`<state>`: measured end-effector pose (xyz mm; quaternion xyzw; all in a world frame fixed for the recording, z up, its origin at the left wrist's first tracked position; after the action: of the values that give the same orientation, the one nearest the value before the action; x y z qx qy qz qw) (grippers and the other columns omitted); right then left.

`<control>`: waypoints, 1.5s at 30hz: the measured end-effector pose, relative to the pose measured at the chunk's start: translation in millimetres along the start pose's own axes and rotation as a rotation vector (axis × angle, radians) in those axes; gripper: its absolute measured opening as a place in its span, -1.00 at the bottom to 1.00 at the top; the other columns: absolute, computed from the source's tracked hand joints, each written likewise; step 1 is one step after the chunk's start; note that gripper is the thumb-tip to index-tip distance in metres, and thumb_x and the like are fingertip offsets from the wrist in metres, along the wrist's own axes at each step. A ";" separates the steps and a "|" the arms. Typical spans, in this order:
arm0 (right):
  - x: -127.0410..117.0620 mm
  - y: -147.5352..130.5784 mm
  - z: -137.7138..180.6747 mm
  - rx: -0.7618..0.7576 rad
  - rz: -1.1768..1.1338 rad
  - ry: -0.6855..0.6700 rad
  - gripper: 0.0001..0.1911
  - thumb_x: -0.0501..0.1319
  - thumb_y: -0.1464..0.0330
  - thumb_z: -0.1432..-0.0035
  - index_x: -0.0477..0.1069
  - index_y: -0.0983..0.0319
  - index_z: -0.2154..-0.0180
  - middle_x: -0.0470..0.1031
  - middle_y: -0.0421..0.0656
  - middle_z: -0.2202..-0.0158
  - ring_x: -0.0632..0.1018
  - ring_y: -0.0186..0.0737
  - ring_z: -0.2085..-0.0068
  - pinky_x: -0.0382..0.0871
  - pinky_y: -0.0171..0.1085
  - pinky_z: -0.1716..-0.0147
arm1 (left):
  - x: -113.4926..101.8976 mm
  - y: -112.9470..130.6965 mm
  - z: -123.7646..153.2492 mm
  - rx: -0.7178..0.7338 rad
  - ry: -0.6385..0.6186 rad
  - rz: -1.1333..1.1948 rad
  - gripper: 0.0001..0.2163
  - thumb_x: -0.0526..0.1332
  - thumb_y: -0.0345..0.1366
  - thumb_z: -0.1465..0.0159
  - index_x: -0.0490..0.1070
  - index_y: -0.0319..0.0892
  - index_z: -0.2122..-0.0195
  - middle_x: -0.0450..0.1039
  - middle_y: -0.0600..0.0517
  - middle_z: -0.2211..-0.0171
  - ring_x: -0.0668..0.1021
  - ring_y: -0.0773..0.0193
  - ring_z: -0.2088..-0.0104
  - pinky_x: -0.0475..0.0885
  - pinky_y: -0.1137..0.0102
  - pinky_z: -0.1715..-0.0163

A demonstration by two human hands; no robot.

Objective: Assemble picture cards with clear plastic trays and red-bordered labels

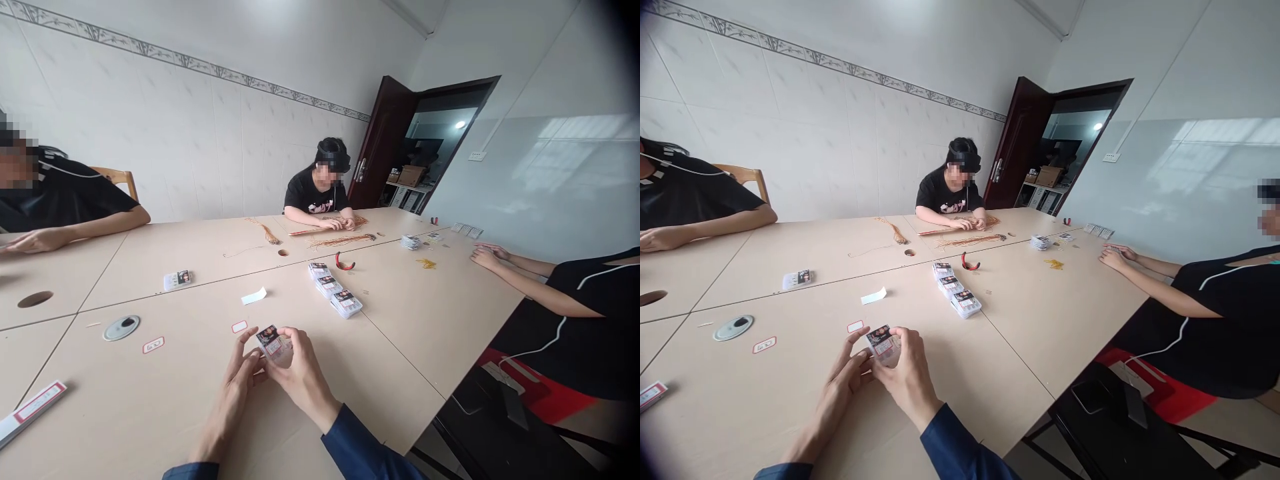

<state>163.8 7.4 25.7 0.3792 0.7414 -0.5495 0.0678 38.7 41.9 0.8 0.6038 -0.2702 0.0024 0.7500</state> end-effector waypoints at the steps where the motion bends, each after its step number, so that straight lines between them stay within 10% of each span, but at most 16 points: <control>1: -3.4 5.6 -0.7 0.023 0.000 0.003 -0.53 0.34 0.34 0.04 0.34 0.19 0.05 0.46 -0.07 0.10 0.49 -0.07 0.06 0.42 -0.14 0.07 | 0.5 -0.5 -0.5 -0.006 -0.019 0.014 -0.41 0.22 -0.04 -0.20 0.13 -0.06 -0.21 0.52 -0.11 0.04 0.59 0.04 0.09 0.46 0.14 0.06; 15: -154.6 145.6 -3.7 0.269 0.435 0.238 -0.42 0.30 0.25 0.11 0.37 0.25 0.00 0.41 0.01 0.10 0.41 0.06 0.03 0.31 0.01 0.00 | -5.4 -1.4 -2.2 -0.029 0.030 -0.040 -0.39 0.28 -0.01 -0.14 0.21 -0.14 -0.17 0.56 -0.16 0.15 0.61 0.04 0.21 0.49 0.10 0.09; 29: -148.3 151.3 -21.6 0.298 0.550 0.189 -0.37 0.24 0.10 0.01 0.27 0.17 -0.09 0.37 -0.01 -0.05 0.35 0.07 -0.09 0.23 -0.01 -0.05 | -1.3 1.4 -2.7 -0.034 0.047 -0.078 -0.43 0.27 -0.01 -0.14 0.24 -0.14 -0.12 0.56 -0.11 0.20 0.60 0.09 0.23 0.50 0.17 0.11; 45: -84.2 137.4 -171.4 0.496 0.822 -0.223 -0.21 0.31 -0.02 0.15 0.19 0.31 -0.01 0.38 0.21 -0.03 0.36 0.23 -0.12 0.12 0.05 -0.03 | -0.8 -0.2 -6.6 -0.036 0.057 -0.079 -0.47 0.25 0.00 -0.15 0.27 -0.16 -0.08 0.55 -0.13 0.23 0.59 0.08 0.27 0.53 0.17 0.19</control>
<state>364.6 129.7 30.7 0.5839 0.3652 -0.6745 0.2658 40.7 48.1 -0.5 0.6001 -0.2245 -0.0148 0.7676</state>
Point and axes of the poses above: each hand's wrist, its own z-axis away from the middle knuckle, its own x-axis out of the palm, y = z × x, the point moved 6 cm from there along -z, towards the middle knuckle
